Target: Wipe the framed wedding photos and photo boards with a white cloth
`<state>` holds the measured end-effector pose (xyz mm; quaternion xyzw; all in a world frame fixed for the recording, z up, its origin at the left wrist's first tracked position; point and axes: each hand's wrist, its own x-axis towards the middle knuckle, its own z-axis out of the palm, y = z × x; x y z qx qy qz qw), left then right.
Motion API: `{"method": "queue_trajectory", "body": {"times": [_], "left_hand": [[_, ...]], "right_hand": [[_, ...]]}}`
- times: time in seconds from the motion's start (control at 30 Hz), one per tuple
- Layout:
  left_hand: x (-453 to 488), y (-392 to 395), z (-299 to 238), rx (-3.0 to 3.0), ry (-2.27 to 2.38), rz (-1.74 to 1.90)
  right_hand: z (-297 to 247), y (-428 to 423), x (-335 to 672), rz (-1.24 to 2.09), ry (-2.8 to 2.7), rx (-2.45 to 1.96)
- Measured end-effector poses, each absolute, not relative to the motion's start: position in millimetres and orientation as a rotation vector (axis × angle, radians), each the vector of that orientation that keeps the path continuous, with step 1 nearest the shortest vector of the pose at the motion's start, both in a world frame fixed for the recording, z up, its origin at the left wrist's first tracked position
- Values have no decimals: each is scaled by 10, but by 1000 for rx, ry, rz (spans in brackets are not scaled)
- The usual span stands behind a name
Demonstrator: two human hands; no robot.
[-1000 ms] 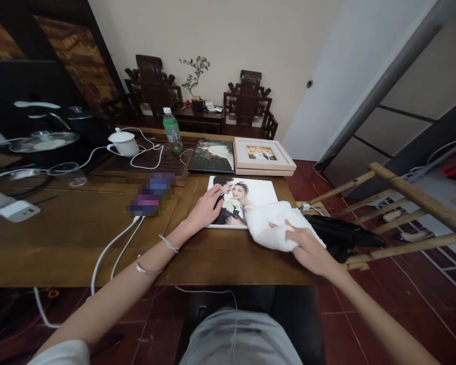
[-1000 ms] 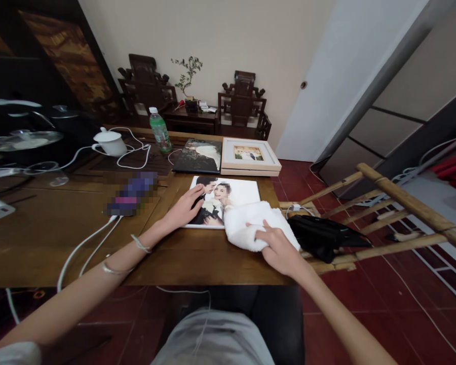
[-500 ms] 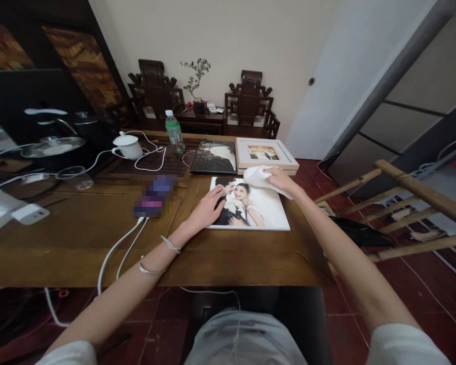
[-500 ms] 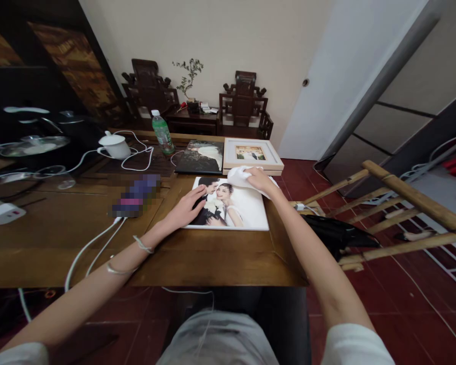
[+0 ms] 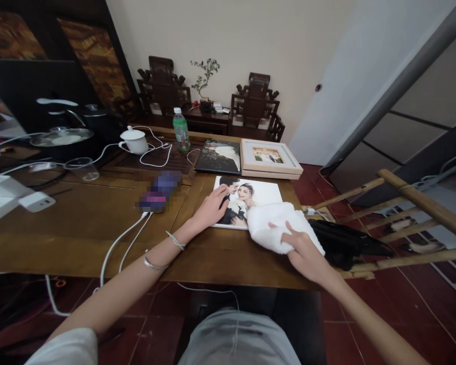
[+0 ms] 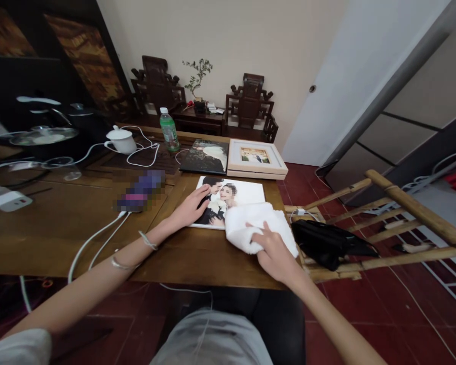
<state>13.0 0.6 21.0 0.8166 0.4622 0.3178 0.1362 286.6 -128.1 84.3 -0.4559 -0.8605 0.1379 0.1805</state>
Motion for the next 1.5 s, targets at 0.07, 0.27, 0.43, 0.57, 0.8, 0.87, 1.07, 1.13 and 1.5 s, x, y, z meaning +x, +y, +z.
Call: {"method": "queue_trajectory", "body": {"times": [0.07,0.27,0.43,0.57,0.8,0.87,1.07,1.13,1.5], "left_hand": [[131,12,199,2369,1336,925],[120,21,201,2386,1327,901],[96,31,198,2390,1327,873],[74,38,199,2407,1299,887],[77,39,196,2406,1290,888],[86,43,185,2400,1293,883],[115,34,173,2365,1336,871],[120,28,176,2352,1344,875],[90,70,139,2343,1287,924]], "right_hand": [[871,-1372,2834,417,-2463,-1264],[963,-865,2619,370,-2399,-1349],[1014,-114,2392,332,-2318,-1397],[1057,365,2269,306,-2293,-1413],[1039,259,2210,279,-2301,-1476],[995,-11,2221,299,-2341,-1421],[921,-1006,2291,369,-2458,-1259],[944,-1221,2305,436,-2499,-1210],[1028,-267,2126,380,-2314,-1372]]}}
